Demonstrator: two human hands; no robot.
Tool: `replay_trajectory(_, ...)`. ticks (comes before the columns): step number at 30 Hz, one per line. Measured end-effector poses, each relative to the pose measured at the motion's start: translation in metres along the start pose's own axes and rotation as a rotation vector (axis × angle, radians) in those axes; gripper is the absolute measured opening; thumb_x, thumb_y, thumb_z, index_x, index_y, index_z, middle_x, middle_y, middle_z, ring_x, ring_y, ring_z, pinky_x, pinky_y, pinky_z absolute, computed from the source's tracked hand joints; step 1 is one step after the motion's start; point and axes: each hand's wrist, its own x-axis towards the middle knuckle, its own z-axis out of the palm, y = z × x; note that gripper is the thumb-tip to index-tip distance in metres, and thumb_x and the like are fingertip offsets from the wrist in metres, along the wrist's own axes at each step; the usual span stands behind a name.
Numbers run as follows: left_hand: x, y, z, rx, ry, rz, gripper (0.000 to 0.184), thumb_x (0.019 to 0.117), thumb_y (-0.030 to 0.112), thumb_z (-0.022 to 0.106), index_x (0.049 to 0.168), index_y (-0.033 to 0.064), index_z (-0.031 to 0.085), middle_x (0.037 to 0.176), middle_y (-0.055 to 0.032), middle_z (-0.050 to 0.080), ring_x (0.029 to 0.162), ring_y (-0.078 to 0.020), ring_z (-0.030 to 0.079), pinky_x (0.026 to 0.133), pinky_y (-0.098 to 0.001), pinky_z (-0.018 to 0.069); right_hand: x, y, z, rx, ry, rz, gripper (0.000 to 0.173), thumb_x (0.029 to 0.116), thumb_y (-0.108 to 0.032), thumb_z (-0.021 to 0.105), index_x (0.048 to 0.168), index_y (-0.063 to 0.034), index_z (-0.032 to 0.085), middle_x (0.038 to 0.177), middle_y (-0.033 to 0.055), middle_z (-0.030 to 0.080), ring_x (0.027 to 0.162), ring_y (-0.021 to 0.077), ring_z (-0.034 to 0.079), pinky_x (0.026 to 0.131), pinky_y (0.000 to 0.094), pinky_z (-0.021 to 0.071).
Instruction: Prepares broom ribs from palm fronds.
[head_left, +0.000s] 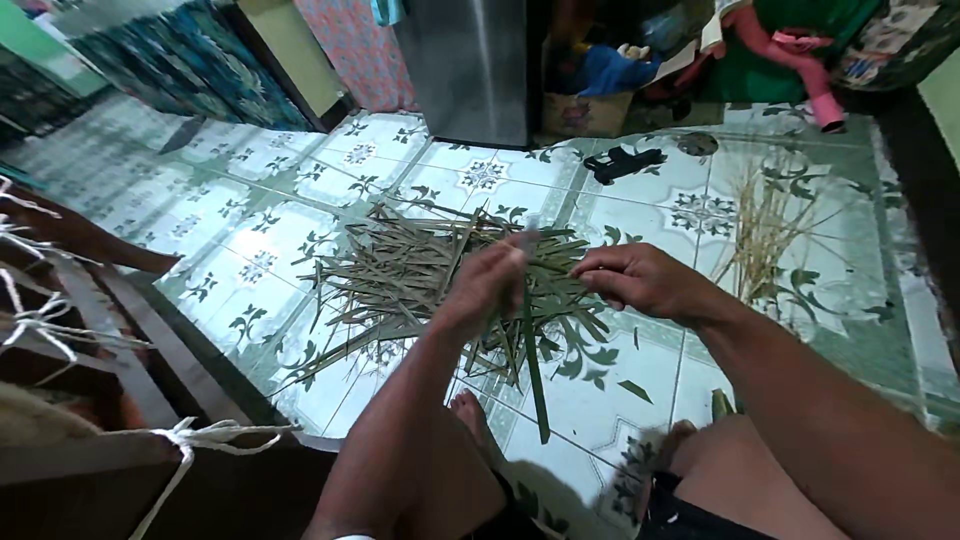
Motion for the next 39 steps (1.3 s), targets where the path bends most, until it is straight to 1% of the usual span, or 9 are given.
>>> replay_trajectory(2, 0.001, 0.002, 0.006, 0.029, -0.083, -0.043, 0.037, 0.1062, 0.021, 0.048, 0.137, 0.0066, 0.061, 0.062, 0.0039, 0.057, 0.049, -0.0037, 0.053, 0.047, -0.0189, 0.0485, 0.001, 0.002, 0.0, 0.008, -0.018, -0.043, 0.021, 0.1037, -0.017, 0.054, 0.11, -0.0079, 0.072, 0.084, -0.0059, 0.063, 0.061, -0.0027, 0.052, 0.054, 0.0144, 0.0458)
replay_trajectory(9, -0.006, 0.017, -0.051, -0.308, 0.048, 0.214, 0.038, 0.1049, 0.044, 0.05, 0.135, 0.024, 0.059, 0.056, 0.0075, 0.051, 0.042, -0.0031, 0.049, 0.043, -0.0187, 0.0462, -0.008, 0.014, -0.016, -0.1, -0.049, -0.071, 0.024, 0.1043, -0.018, 0.053, 0.11, -0.007, 0.074, 0.086, -0.0047, 0.061, 0.062, -0.0043, 0.05, 0.056, 0.0124, 0.0435)
replay_trajectory(14, 0.004, -0.009, 0.013, 0.078, -0.116, -0.121, 0.035, 0.1071, 0.019, 0.045, 0.136, 0.0057, 0.059, 0.063, 0.0037, 0.057, 0.049, -0.0043, 0.054, 0.048, -0.0196, 0.0487, -0.005, 0.006, -0.002, -0.081, 0.035, -0.11, 0.023, 0.1033, -0.018, 0.054, 0.108, -0.0062, 0.074, 0.086, -0.0043, 0.063, 0.064, -0.004, 0.052, 0.058, 0.0129, 0.0463)
replay_trajectory(16, 0.005, -0.004, 0.014, 0.052, -0.148, -0.099, 0.036, 0.1062, 0.019, 0.046, 0.137, 0.005, 0.059, 0.062, 0.0049, 0.057, 0.048, -0.0027, 0.052, 0.047, -0.0181, 0.0476, -0.005, 0.003, -0.003, -0.097, 0.049, -0.128, 0.023, 0.1017, -0.017, 0.055, 0.107, -0.0053, 0.074, 0.086, -0.004, 0.062, 0.064, -0.0042, 0.052, 0.058, 0.0127, 0.0463)
replay_trajectory(20, -0.002, 0.026, -0.041, -0.211, 0.031, 0.194, 0.035, 0.1053, 0.033, 0.047, 0.133, 0.018, 0.061, 0.057, 0.0103, 0.051, 0.043, 0.0004, 0.048, 0.043, -0.0156, 0.0438, -0.011, 0.014, -0.022, -0.172, 0.04, -0.11, 0.022, 0.1019, -0.019, 0.056, 0.105, -0.0061, 0.075, 0.086, -0.003, 0.063, 0.063, -0.003, 0.051, 0.057, 0.0145, 0.045)
replay_trajectory(23, -0.011, 0.04, -0.082, -0.305, 0.256, 0.386, 0.039, 0.1114, 0.038, 0.029, 0.128, 0.025, 0.062, 0.056, 0.0127, 0.048, 0.042, 0.0011, 0.043, 0.043, -0.0154, 0.0407, -0.015, 0.02, -0.032, -0.181, 0.027, -0.055, 0.021, 0.1018, -0.018, 0.057, 0.105, -0.0063, 0.074, 0.089, -0.0021, 0.065, 0.063, -0.0016, 0.052, 0.058, 0.0162, 0.0455)
replay_trajectory(27, -0.012, 0.041, -0.095, -0.377, 0.463, 0.418, 0.047, 0.1125, 0.041, 0.019, 0.121, 0.0249, 0.062, 0.056, 0.0124, 0.052, 0.042, 0.0004, 0.047, 0.043, -0.0164, 0.0443, -0.012, 0.022, -0.038, -0.197, 0.105, 0.032, 0.016, 0.1023, -0.015, 0.059, 0.103, -0.006, 0.072, 0.083, 0.0006, 0.065, 0.06, 0.0045, 0.053, 0.057, 0.0243, 0.0482)
replay_trajectory(33, -0.02, 0.037, -0.113, -0.303, 0.683, 0.425, 0.04, 0.1121, 0.043, 0.024, 0.118, 0.0255, 0.059, 0.058, 0.0128, 0.048, 0.044, 0.0006, 0.045, 0.045, -0.0158, 0.043, -0.006, 0.028, -0.046, -0.151, 0.17, 0.144, 0.018, 0.1043, -0.018, 0.057, 0.104, -0.0067, 0.072, 0.069, 0.0002, 0.06, 0.052, 0.0058, 0.05, 0.051, 0.0244, 0.0458)
replay_trajectory(39, -0.009, 0.013, -0.057, -0.004, 0.348, 0.152, 0.038, 0.1095, 0.03, 0.037, 0.141, 0.0156, 0.053, 0.064, 0.0066, 0.054, 0.048, -0.0041, 0.054, 0.047, -0.0215, 0.0514, 0.001, 0.018, -0.025, -0.017, 0.155, 0.15, 0.017, 0.1035, -0.015, 0.058, 0.104, -0.0033, 0.07, 0.07, -0.0004, 0.059, 0.053, 0.0045, 0.049, 0.051, 0.0214, 0.0449)
